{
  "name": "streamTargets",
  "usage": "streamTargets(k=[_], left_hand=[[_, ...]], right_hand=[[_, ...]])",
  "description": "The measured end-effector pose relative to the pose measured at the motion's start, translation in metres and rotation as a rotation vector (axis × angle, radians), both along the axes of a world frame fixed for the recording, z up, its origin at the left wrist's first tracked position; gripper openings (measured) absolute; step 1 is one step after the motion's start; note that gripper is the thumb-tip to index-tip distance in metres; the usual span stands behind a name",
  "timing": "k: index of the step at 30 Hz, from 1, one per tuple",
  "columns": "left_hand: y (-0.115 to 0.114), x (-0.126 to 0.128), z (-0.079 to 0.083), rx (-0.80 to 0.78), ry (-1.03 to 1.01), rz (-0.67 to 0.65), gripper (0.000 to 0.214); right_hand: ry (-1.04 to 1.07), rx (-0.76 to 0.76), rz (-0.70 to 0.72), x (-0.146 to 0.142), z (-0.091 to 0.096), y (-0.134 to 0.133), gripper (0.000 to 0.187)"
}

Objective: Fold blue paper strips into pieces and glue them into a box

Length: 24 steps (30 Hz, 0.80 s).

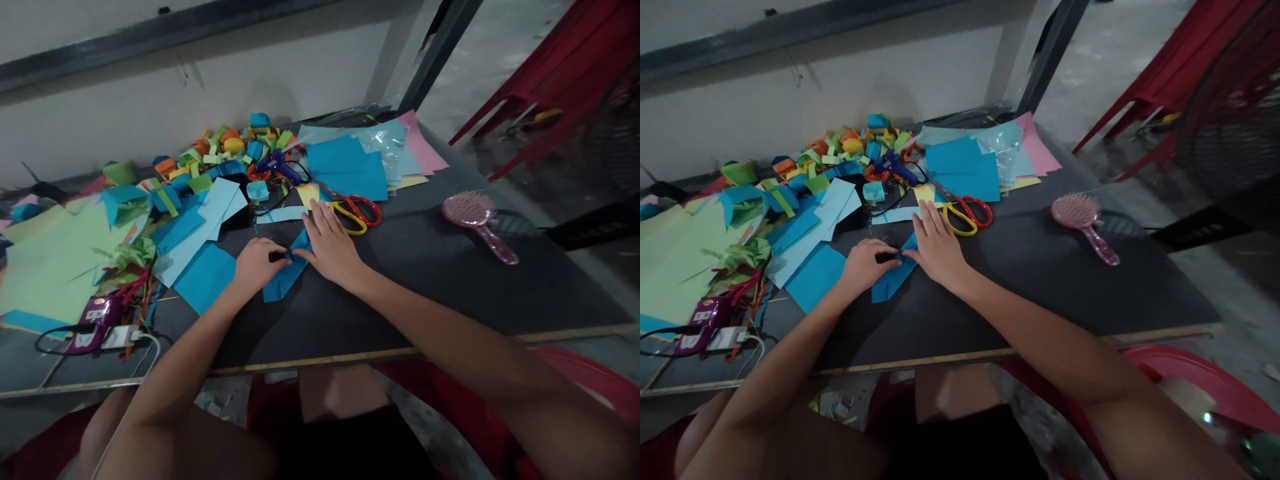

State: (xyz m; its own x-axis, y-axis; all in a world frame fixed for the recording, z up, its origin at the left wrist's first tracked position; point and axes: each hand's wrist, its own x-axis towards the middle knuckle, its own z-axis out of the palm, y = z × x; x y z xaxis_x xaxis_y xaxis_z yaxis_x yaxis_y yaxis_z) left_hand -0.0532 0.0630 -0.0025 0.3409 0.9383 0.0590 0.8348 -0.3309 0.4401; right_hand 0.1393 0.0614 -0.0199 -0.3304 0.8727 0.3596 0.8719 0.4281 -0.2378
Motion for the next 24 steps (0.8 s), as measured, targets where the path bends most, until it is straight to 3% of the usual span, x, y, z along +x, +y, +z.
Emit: streamTargets(k=[2,7,9,11,14,19,24], left_hand=[[-0.003,0.003,0.000,-0.045,-0.028,0.013,0.013],[-0.001,0.004,-0.005,-0.015,-0.239,0.159,0.009],[0.001,0.004,-0.008,-0.002,-0.442,0.199,0.013],[0.002,0.004,-0.011,-0.042,-0.617,0.245,0.017],[-0.002,0.007,-0.013,-0.103,-0.740,0.326,0.022],[-0.011,0.015,-0.013,-0.163,-0.743,0.234,0.032],[-0.016,0.018,-0.009,0.031,-0.512,0.187,0.036]], right_hand=[[0.089,0.067,0.028,0.000,0.005,0.000,0.038],[0.355,0.196,-0.009,0.000,0.017,-0.008,0.038],[0.490,0.116,-0.055,0.000,0.017,-0.009,0.036],[0.599,-0.058,-0.086,0.000,0.014,-0.006,0.037],[0.657,-0.272,-0.076,-0.002,0.006,0.004,0.045],[0.713,-0.305,0.006,-0.008,0.000,0.015,0.039],[0.773,-0.218,0.011,-0.012,0.002,0.006,0.037]])
